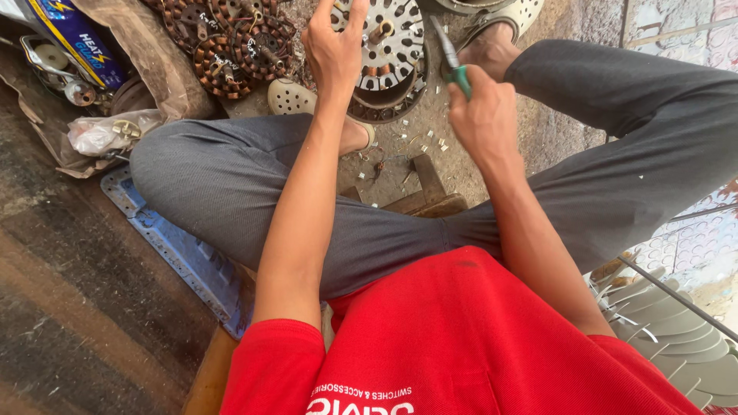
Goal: The person sits on the floor and uses pliers to pull copper wire coils out of the slots of a circular metal stator. The removed coils are placed into a nearby bucket.
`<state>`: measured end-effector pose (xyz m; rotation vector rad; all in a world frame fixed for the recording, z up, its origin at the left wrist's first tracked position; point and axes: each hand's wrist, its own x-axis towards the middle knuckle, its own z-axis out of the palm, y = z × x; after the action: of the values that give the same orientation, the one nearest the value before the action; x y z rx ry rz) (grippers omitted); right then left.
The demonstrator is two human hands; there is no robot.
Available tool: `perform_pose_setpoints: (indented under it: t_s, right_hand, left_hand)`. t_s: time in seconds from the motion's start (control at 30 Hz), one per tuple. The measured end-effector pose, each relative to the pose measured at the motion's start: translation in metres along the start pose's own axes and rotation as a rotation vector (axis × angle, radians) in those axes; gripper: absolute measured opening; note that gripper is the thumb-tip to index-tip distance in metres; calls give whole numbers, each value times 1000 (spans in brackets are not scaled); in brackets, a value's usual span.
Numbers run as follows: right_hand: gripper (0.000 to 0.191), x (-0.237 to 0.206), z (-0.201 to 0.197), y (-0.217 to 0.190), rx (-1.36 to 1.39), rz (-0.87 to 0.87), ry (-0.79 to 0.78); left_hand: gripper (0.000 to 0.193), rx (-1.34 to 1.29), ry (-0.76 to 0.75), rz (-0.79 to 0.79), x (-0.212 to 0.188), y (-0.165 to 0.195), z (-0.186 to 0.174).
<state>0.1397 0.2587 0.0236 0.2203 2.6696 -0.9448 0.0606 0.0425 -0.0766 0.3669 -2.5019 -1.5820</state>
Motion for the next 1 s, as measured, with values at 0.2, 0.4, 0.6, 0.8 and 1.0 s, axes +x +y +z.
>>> perform_pose_setpoints:
  t_s: [0.2,0.4,0.6,0.8,1.0]
  right_hand:
    - [21,-9,-7,2,4,-70,42]
    - [24,-17,0,-19,-115,-134,50]
    - [21,-10,-5,-16,-178,-104,46]
    - [19,-1,-11,-9,-163,-6,19]
    - [25,-10,-8,-21,-105,-13,-8]
  left_hand:
    - [47,2,6,-17,-1,3,-2]
    - [47,-1,7,11,-1,2,-3]
    - [46,4,10,7,0,0,0]
    - [46,15,-8,-36,0,-1,-2]
    - [45,-2,-7,-3,1,-2,0]
